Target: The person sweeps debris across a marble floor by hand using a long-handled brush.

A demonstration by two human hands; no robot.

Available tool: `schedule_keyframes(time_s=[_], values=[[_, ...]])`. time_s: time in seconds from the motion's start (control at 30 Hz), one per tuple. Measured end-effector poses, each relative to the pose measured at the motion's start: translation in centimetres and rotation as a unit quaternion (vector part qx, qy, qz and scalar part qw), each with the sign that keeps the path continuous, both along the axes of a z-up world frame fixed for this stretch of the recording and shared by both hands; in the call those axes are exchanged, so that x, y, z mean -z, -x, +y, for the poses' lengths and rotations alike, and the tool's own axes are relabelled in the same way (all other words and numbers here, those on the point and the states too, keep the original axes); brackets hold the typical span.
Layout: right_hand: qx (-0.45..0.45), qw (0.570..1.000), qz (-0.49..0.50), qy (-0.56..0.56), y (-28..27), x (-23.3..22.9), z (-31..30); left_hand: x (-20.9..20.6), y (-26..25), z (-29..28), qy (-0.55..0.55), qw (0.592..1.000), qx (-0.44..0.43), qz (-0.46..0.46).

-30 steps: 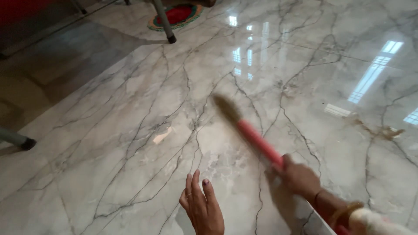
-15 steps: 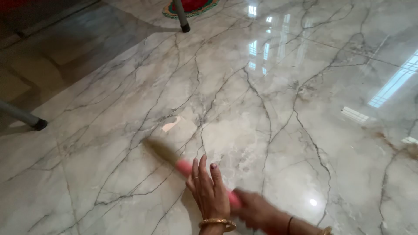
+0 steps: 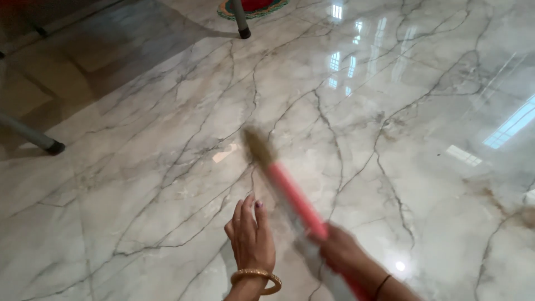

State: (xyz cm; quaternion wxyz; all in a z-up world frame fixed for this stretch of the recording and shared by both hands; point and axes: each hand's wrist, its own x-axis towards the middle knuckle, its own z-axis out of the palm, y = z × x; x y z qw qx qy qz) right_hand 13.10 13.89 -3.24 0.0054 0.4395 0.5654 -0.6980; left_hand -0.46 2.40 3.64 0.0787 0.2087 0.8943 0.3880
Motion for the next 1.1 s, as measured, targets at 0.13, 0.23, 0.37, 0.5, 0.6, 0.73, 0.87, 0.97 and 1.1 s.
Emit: schedule_keyframes(time_s=[0.13, 0.23, 0.37, 0.5, 0.6, 0.73, 0.87, 0.97, 1.1], values=[[-0.016, 0.996, 0.015, 0.086, -1.2, -0.4, -1.7, -1.9, -0.3, 2.9, 0.032, 0.997, 0.070, 0.016], [0.075, 0.990, -0.054, 0.106, -2.9, 0.3, 1.6, -1.9, 0.2, 4.7, 0.045, 0.988, 0.136, 0.063], [0.159, 0.984, -0.083, -0.013, -5.9, -0.1, 7.3, -0.8, -0.1, 7.4, 0.059, 0.988, 0.141, 0.017], [0.284, 0.956, -0.059, -0.034, -5.4, -0.4, 7.3, 0.7, -0.6, 8.0, 0.054, 0.985, 0.156, -0.057], [0.194, 0.976, -0.087, -0.051, -3.6, 0.5, 3.6, 1.6, 0.2, 8.4, 0.039, 0.987, 0.152, -0.038], [-0.045, 0.997, -0.042, -0.055, -2.0, 3.0, -1.3, 2.9, 1.8, 8.8, 0.008, 0.989, 0.146, 0.033], [0.052, 0.993, -0.102, 0.018, -0.6, 4.4, 2.0, 2.9, 2.7, 8.9, 0.008, 0.989, 0.150, -0.001], [0.129, 0.985, -0.106, -0.039, -0.9, 2.6, 7.1, 2.6, 3.5, 8.1, 0.007, 0.989, 0.147, -0.009], [0.173, 0.978, -0.097, -0.065, -0.7, -1.7, 6.9, 2.7, 4.9, 7.2, 0.028, 0.990, 0.137, -0.018]])
